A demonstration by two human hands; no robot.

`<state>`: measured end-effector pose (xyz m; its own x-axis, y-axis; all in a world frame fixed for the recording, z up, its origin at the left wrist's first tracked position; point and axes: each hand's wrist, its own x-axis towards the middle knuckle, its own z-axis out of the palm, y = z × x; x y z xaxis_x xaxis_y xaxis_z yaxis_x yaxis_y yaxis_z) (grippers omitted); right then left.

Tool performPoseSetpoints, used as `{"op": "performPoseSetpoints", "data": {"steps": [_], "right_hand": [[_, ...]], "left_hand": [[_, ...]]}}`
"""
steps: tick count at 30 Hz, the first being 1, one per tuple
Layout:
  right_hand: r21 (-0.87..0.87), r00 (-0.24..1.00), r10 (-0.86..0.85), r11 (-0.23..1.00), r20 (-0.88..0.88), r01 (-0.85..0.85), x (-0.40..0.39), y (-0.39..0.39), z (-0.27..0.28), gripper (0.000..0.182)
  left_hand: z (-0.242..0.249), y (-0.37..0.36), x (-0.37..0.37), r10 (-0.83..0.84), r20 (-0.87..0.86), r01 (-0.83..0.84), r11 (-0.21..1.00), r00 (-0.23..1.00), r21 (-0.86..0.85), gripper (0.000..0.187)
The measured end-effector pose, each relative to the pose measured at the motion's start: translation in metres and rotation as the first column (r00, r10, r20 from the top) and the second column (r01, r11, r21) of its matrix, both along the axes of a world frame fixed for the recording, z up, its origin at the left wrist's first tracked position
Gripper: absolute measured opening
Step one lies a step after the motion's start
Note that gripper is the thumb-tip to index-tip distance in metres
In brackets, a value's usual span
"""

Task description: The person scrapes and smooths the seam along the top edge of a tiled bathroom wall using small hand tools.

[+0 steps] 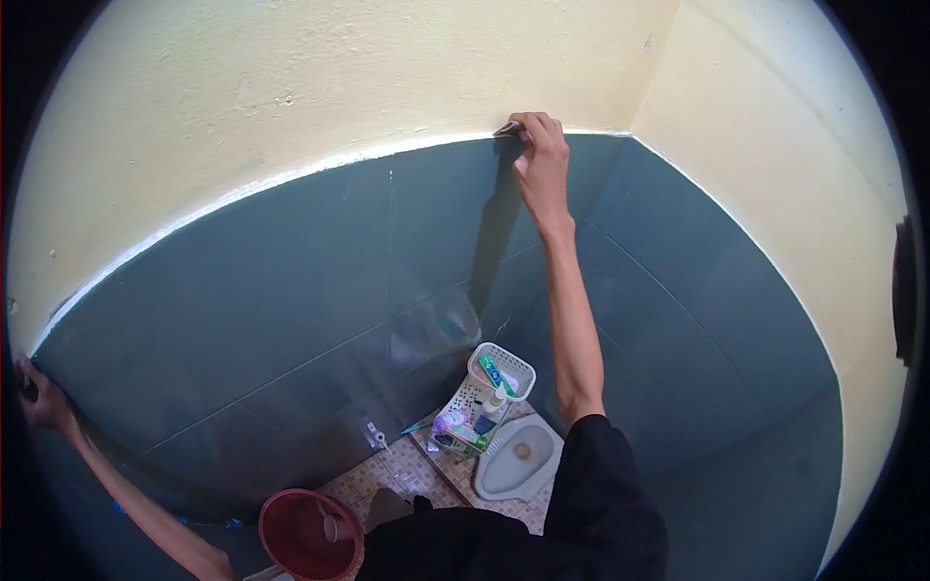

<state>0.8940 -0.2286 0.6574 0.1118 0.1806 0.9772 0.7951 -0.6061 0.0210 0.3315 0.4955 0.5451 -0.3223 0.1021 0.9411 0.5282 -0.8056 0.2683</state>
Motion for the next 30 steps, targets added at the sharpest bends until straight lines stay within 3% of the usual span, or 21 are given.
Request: {"op": "performPoseSetpoints", "data": {"steps": [2,3,5,8,12,16,18,19,21,25,30], "right_hand": [[0.024,0.978,0.068,0.998,-0.199,-0.064,0.004,-0.01,0.001,0.044],[0.019,0.977,0.063,0.998,-0.206,-0.061,0.005,-0.01,-0.002,0.044],[0.0,0.991,0.09,0.996,-0.104,-0.091,0.011,-0.008,0.0,0.044],[-0.062,0.976,0.16,0.983,-0.148,-0.171,-0.003,-0.005,0.006,0.043],[-0.014,0.984,0.04,0.999,-0.172,-0.043,0.008,-0.01,0.004,0.044],[-0.064,0.985,0.122,0.989,-0.124,-0.131,0.0,-0.001,0.001,0.044],[0.102,0.967,0.161,0.985,-0.2,-0.143,0.007,-0.005,0.0,0.044],[0.103,0.966,0.166,0.984,-0.199,-0.148,0.005,-0.004,-0.004,0.044],[0.038,0.986,0.048,0.998,-0.157,-0.042,0.002,0.0,-0.007,0.045],[0.071,0.988,0.129,0.99,-0.084,-0.123,0.007,-0.003,-0.005,0.048],[0.056,0.987,0.093,0.995,-0.131,-0.087,0.006,-0.001,-0.001,0.045]], "left_hand": [[-0.001,0.0,0.002,-0.002,-0.004,0.002,1.0,1.0,0.0,0.028],[-0.001,0.002,0.003,-0.002,-0.008,0.002,1.0,1.0,-0.002,0.028],[0.001,0.003,0.005,-0.003,0.001,0.003,1.0,1.0,-0.004,0.028],[0.001,0.005,0.006,-0.001,0.004,0.001,1.0,1.0,-0.004,0.028],[0.004,0.007,0.004,0.006,0.002,-0.006,1.0,1.0,0.004,0.028],[0.001,0.002,0.004,0.011,0.0,-0.011,1.0,1.0,0.001,0.028],[0.004,0.002,0.004,0.013,-0.007,-0.013,1.0,1.0,0.007,0.028],[0.005,0.002,0.004,0.014,-0.006,-0.014,1.0,1.0,0.007,0.028],[0.005,-0.003,0.002,0.022,-0.009,-0.022,1.0,1.0,0.016,0.028],[0.003,-0.012,0.0,0.031,-0.018,-0.03,0.999,0.999,0.017,0.028],[-0.001,-0.015,-0.001,0.04,-0.012,-0.039,0.999,0.999,0.017,0.028]]}}
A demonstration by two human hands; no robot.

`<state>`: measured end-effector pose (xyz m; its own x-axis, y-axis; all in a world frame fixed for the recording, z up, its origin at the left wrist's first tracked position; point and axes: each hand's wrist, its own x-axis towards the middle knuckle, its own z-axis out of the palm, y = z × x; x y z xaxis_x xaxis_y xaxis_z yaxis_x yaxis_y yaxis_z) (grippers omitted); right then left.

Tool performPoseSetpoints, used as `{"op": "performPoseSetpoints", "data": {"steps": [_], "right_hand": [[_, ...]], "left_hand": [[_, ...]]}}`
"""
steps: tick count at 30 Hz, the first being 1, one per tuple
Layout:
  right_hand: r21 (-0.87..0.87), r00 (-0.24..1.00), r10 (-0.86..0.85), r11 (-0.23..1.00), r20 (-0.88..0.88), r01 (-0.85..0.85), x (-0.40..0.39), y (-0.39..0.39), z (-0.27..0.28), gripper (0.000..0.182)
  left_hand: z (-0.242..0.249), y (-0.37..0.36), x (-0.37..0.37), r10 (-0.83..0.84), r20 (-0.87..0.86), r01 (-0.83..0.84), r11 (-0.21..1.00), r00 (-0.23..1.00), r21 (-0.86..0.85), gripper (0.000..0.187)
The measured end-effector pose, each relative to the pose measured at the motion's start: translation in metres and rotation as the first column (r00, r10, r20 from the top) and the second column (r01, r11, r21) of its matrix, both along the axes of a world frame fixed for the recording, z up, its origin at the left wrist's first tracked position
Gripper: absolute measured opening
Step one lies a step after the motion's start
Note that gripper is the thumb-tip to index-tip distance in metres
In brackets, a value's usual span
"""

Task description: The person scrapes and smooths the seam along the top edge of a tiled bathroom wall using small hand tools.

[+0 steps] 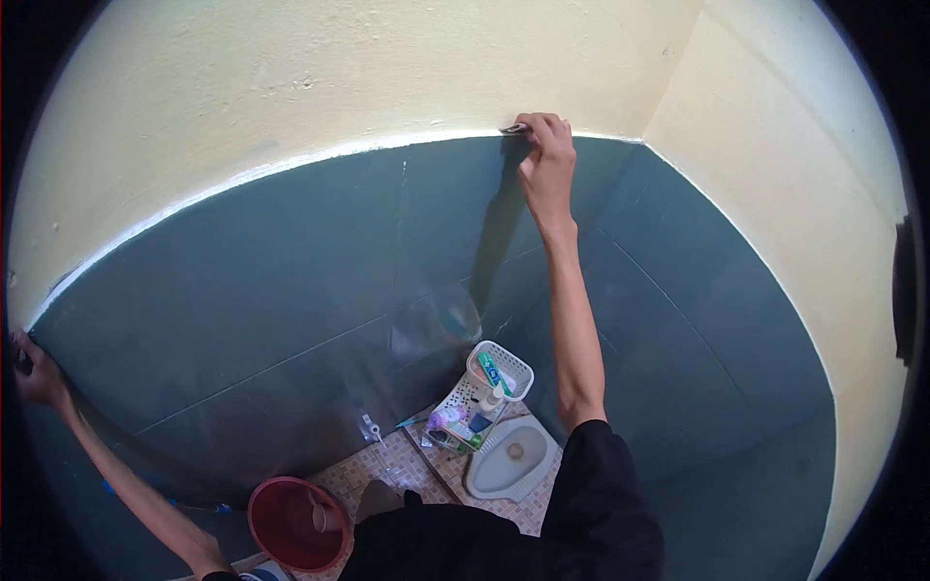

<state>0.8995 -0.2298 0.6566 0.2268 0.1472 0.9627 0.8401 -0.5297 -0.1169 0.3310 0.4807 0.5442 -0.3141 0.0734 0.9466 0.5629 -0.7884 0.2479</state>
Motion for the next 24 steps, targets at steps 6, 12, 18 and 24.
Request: {"op": "performPoseSetpoints", "data": {"steps": [6,12,18,24], "right_hand": [[0.05,0.997,-0.037,0.998,0.066,0.034,0.002,0.004,-0.008,0.046],[0.119,0.997,0.048,0.992,-0.067,-0.04,0.004,-0.003,-0.01,0.045],[-0.017,1.0,0.024,1.0,0.008,-0.024,0.007,-0.01,-0.003,0.048],[-0.047,0.996,0.084,0.995,0.003,-0.083,-0.007,-0.001,-0.004,0.047]], "left_hand": [[0.001,0.001,-0.001,-0.003,-0.005,0.003,1.0,1.0,0.001,0.029],[0.001,0.003,0.001,-0.015,-0.013,0.015,1.0,1.0,-0.004,0.029],[0.004,0.006,0.006,-0.025,-0.022,0.025,1.0,0.999,-0.007,0.029],[0.005,0.007,0.008,-0.025,-0.019,0.025,1.0,0.999,-0.01,0.029]]}}
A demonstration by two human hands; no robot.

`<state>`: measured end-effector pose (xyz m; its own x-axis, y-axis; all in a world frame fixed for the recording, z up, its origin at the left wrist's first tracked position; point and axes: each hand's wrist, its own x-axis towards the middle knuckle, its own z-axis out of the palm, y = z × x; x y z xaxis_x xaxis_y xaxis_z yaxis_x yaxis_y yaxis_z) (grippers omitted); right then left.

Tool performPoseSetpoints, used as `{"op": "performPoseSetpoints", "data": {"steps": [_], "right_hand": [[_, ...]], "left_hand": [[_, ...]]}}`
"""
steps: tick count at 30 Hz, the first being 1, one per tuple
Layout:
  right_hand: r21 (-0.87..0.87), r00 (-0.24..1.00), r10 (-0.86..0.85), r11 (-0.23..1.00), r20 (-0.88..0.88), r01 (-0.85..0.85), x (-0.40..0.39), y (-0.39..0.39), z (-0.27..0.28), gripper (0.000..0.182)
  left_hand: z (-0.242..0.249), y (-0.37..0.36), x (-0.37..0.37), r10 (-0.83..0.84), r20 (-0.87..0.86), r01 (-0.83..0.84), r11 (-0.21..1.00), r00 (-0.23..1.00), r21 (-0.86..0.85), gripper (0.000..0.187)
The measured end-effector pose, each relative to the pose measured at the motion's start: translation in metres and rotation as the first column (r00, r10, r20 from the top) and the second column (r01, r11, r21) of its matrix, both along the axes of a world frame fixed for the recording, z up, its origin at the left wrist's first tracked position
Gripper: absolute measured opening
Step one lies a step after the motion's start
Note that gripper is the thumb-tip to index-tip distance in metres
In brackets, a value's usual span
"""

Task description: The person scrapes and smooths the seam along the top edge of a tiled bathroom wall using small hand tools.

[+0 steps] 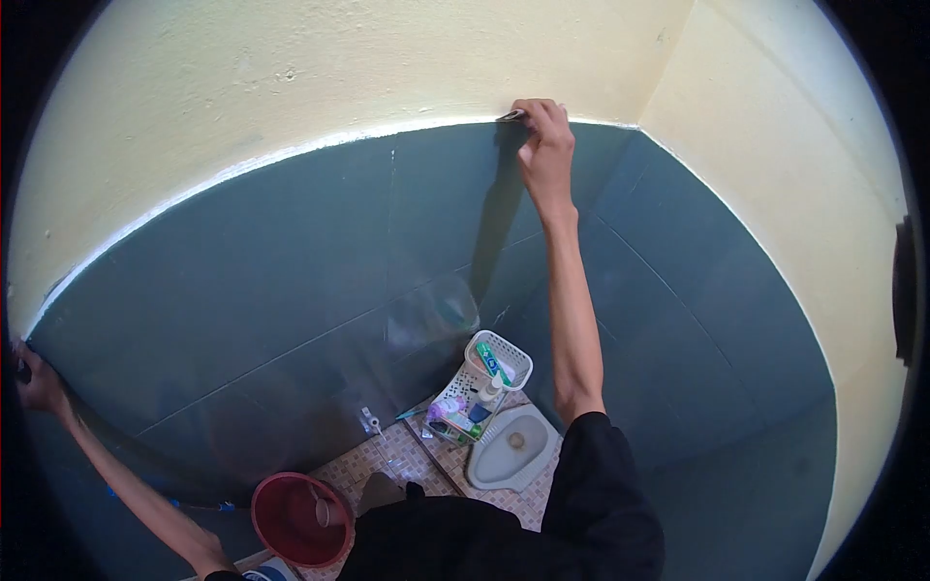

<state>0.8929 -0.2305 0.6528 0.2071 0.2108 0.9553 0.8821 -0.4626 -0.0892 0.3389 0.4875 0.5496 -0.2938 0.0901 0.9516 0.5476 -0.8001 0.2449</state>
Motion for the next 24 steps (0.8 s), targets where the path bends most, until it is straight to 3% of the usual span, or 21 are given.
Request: {"op": "performPoseSetpoints", "data": {"steps": [1,4,8,12,13,16,18,21,24], "right_hand": [[0.047,0.995,-0.06,0.997,-0.08,0.063,0.007,-0.005,-0.001,0.046],[0.113,0.989,-0.139,0.983,-0.042,0.143,0.006,0.004,-0.004,0.045],[0.055,1.0,-0.028,0.998,-0.01,0.029,0.0,0.003,-0.002,0.045],[0.072,0.995,-0.098,0.992,-0.022,0.099,0.001,0.002,-0.003,0.047],[0.063,0.996,0.014,0.998,-0.093,-0.009,-0.007,0.005,-0.005,0.048],[0.044,0.999,0.027,0.999,-0.036,-0.025,-0.008,0.003,-0.011,0.048],[0.221,0.991,0.071,0.974,-0.115,-0.044,-0.006,-0.004,-0.008,0.047],[0.133,0.983,-0.16,0.98,0.089,0.148,0.003,-0.007,0.001,0.043],[0.096,0.989,-0.143,0.985,0.026,0.14,0.01,-0.001,-0.004,0.043]], "left_hand": [[0.0,0.0,0.001,0.002,-0.002,-0.002,1.0,1.0,0.002,0.029],[-0.006,-0.001,0.001,0.006,0.014,-0.006,1.0,1.0,0.0,0.03],[-0.008,-0.004,-0.001,0.008,0.013,-0.008,1.0,1.0,0.001,0.03],[-0.01,-0.004,0.0,0.009,0.02,-0.009,1.0,1.0,0.002,0.03],[-0.012,-0.004,-0.001,0.008,0.025,-0.008,1.0,1.0,0.0,0.03],[-0.012,-0.003,0.003,-0.005,0.013,0.005,1.0,1.0,-0.001,0.03],[-0.008,-0.002,0.005,-0.004,0.016,0.004,1.0,1.0,0.004,0.03],[-0.007,-0.005,0.001,-0.004,0.021,0.004,1.0,1.0,0.003,0.031],[-0.002,-0.008,0.0,0.0,0.016,0.0,1.0,1.0,0.006,0.031]]}}
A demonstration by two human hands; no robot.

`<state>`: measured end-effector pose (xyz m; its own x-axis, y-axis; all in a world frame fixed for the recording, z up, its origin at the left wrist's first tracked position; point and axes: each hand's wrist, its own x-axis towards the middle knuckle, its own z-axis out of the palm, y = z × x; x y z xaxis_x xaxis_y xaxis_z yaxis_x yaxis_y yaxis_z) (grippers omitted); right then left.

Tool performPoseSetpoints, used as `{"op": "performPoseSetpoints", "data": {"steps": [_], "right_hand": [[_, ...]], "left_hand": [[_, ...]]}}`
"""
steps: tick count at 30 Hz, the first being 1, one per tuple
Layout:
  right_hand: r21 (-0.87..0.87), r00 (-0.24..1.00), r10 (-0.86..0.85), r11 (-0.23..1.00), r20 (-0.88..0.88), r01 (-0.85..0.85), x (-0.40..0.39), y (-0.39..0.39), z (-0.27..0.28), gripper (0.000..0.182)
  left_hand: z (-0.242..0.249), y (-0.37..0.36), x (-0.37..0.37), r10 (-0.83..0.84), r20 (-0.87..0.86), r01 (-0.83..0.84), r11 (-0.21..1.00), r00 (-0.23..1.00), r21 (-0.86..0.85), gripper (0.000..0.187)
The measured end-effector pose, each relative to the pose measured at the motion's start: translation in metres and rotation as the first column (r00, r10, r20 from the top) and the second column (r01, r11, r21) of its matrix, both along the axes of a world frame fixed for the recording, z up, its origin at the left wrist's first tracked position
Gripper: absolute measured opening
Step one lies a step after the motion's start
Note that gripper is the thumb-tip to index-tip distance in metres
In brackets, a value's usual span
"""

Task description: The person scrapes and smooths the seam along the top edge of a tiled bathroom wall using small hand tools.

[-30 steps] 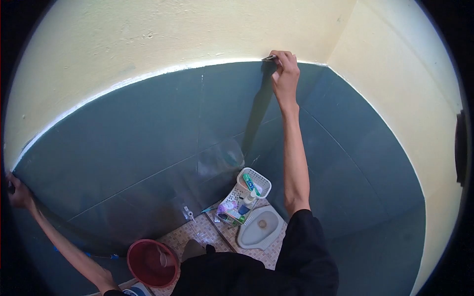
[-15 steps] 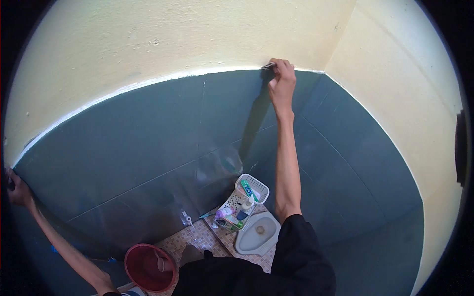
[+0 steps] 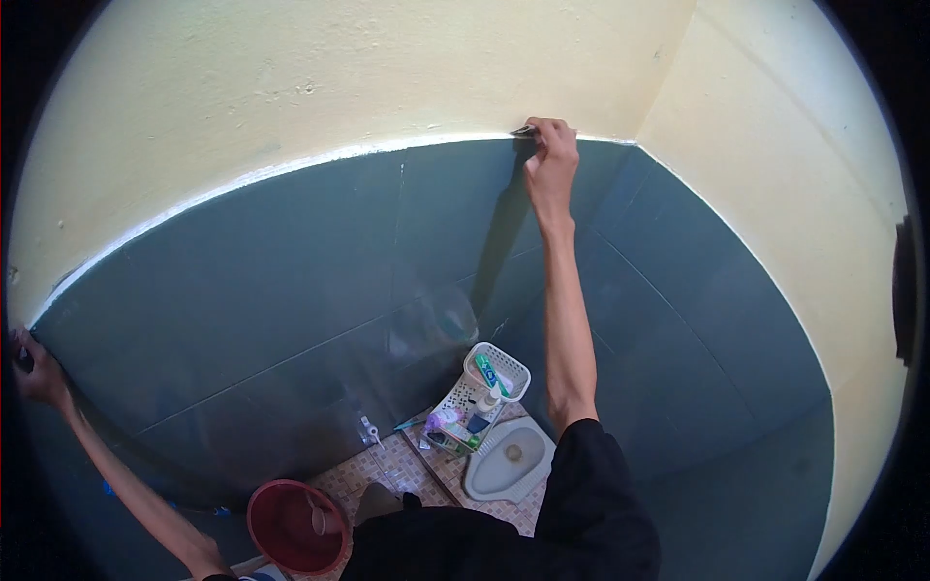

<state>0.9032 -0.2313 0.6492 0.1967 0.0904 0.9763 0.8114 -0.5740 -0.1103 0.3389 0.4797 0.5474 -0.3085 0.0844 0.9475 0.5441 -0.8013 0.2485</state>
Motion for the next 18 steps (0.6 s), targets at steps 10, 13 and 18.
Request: {"op": "performPoseSetpoints", "data": {"steps": [10,13,18], "right_hand": [[-0.043,0.993,0.107,0.993,-0.05,-0.109,-0.014,0.008,0.003,0.042],[0.037,0.992,0.094,0.995,-0.09,-0.091,-0.005,0.001,0.005,0.044],[-0.061,0.998,0.061,0.996,-0.001,-0.061,-0.012,0.012,-0.001,0.042]], "left_hand": [[-0.003,0.001,0.003,-0.015,0.01,0.015,1.0,1.0,-0.011,0.031],[0.001,0.003,0.003,-0.026,0.011,0.027,1.0,1.0,-0.011,0.032],[0.001,-0.001,0.001,-0.026,0.02,0.026,1.0,0.999,-0.012,0.032]]}}
